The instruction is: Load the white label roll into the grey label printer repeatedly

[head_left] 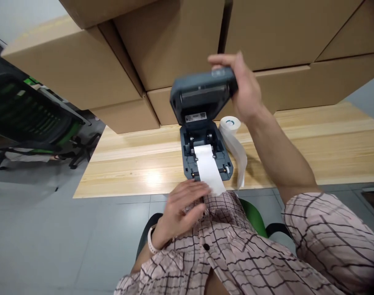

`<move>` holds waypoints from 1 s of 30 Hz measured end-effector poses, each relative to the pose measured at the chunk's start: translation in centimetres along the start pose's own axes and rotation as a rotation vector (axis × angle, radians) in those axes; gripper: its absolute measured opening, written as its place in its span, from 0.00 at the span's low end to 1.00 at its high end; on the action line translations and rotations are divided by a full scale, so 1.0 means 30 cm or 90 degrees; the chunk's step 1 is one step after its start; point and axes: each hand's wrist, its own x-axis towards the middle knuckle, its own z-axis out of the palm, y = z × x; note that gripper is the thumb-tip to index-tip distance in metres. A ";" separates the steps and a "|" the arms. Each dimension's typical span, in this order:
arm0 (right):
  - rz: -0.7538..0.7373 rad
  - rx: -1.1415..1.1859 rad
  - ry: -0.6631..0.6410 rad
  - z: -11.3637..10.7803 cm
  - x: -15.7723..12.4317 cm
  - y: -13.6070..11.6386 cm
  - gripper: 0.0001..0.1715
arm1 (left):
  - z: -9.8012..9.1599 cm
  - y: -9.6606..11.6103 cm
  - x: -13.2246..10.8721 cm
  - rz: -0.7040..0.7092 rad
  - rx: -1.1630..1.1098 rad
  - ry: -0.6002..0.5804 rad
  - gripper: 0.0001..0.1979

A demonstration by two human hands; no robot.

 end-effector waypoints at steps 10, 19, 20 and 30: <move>0.128 -0.050 -0.145 0.012 -0.589 -0.167 0.39 | 0.026 -0.133 0.148 -0.338 -0.181 0.262 0.41; 0.368 0.138 -0.119 0.051 -0.675 -0.128 0.59 | 0.083 -0.138 0.182 -0.405 -0.372 0.202 0.42; 0.369 0.134 -0.111 0.056 -0.681 -0.128 0.59 | 0.083 -0.141 0.183 -0.397 -0.369 0.206 0.41; 0.311 0.109 -0.037 0.107 -0.706 -0.102 0.53 | 0.142 -0.130 0.082 -0.364 -0.216 0.361 0.31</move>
